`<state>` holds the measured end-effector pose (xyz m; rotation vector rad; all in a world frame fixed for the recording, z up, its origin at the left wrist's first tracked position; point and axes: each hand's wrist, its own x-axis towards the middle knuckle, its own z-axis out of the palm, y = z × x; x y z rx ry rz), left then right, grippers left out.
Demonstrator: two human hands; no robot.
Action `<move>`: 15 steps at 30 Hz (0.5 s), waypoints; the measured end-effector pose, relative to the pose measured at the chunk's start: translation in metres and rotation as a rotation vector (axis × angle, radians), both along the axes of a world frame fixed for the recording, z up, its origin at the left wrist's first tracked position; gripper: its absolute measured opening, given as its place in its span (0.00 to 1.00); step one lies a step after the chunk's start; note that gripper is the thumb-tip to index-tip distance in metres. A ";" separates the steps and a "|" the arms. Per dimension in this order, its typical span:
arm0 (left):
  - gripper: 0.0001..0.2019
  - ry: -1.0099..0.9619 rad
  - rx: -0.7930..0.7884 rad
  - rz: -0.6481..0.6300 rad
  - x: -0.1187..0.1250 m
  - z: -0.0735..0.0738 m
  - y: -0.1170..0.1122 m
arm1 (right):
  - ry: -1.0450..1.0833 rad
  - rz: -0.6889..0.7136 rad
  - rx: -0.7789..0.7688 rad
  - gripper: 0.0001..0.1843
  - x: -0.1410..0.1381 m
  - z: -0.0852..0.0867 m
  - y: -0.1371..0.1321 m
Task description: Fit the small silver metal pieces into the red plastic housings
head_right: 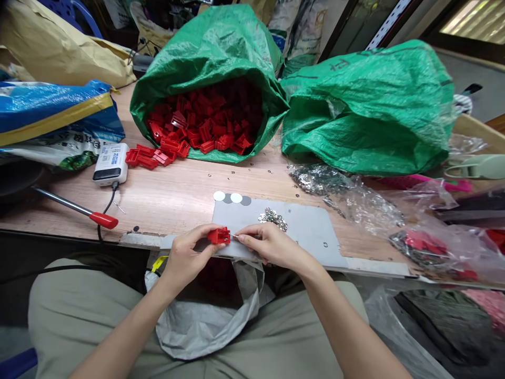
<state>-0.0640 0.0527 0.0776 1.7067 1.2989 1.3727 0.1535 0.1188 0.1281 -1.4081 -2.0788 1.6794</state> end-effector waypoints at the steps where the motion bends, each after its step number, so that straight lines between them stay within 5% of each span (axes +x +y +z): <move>1: 0.13 0.002 0.003 0.003 0.000 0.000 0.000 | 0.000 0.001 0.005 0.21 0.000 0.001 0.000; 15: 0.14 0.007 0.024 0.002 0.000 -0.001 0.001 | -0.102 -0.197 0.284 0.15 -0.031 -0.001 -0.009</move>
